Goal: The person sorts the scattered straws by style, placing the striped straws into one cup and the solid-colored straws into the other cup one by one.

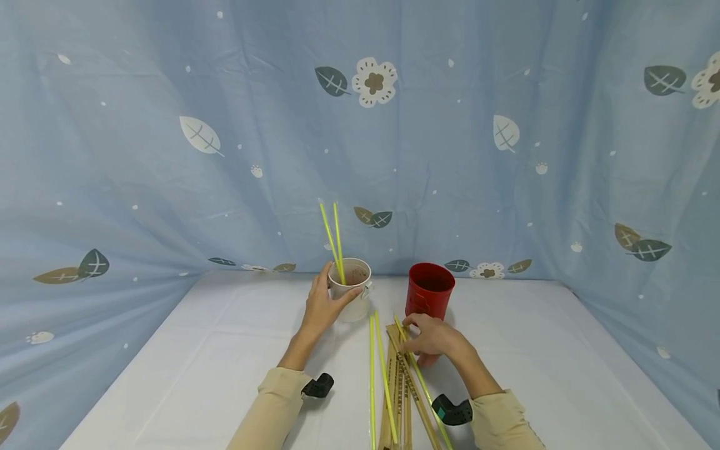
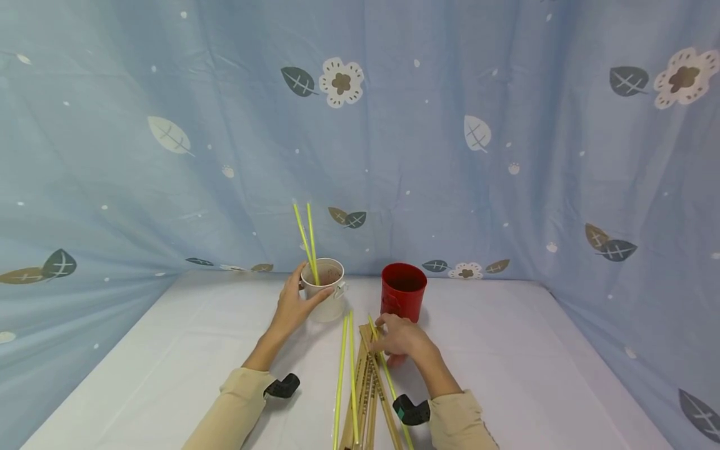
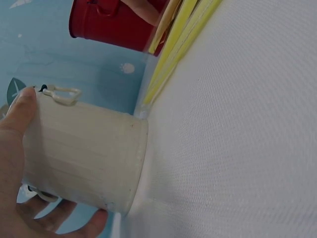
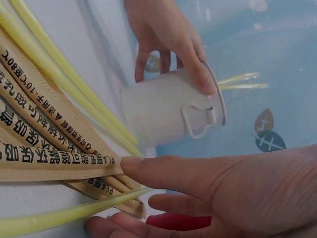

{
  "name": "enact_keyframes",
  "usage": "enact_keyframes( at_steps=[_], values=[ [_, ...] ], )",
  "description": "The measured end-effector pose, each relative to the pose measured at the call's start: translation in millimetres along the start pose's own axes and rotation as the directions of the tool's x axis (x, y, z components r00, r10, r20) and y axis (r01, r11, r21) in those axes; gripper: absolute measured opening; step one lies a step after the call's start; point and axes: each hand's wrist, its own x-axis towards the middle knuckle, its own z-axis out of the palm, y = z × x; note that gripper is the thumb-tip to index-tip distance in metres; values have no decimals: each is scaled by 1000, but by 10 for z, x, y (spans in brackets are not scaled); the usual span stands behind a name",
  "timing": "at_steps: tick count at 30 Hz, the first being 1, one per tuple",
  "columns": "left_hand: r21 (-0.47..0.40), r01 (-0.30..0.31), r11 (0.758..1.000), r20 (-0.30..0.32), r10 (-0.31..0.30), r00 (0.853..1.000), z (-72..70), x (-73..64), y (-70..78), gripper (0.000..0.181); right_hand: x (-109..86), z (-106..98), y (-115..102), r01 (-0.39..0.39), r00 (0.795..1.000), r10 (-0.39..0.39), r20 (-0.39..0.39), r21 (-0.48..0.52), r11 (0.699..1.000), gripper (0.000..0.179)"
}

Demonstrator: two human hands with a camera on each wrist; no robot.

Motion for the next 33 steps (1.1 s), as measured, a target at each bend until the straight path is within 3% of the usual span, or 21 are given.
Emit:
enact_keyframes(
  at_steps=[8, 33],
  values=[
    [-2, -4, 1000, -1, 4, 1000, -2, -3, 3, 96, -7, 18, 13, -3, 999, 3, 34, 11, 1000, 62],
    [4, -12, 1000, -3, 12, 1000, 4, 1, -1, 96, 29, 39, 41, -14, 1000, 14, 21, 1, 1000, 68]
  ],
)
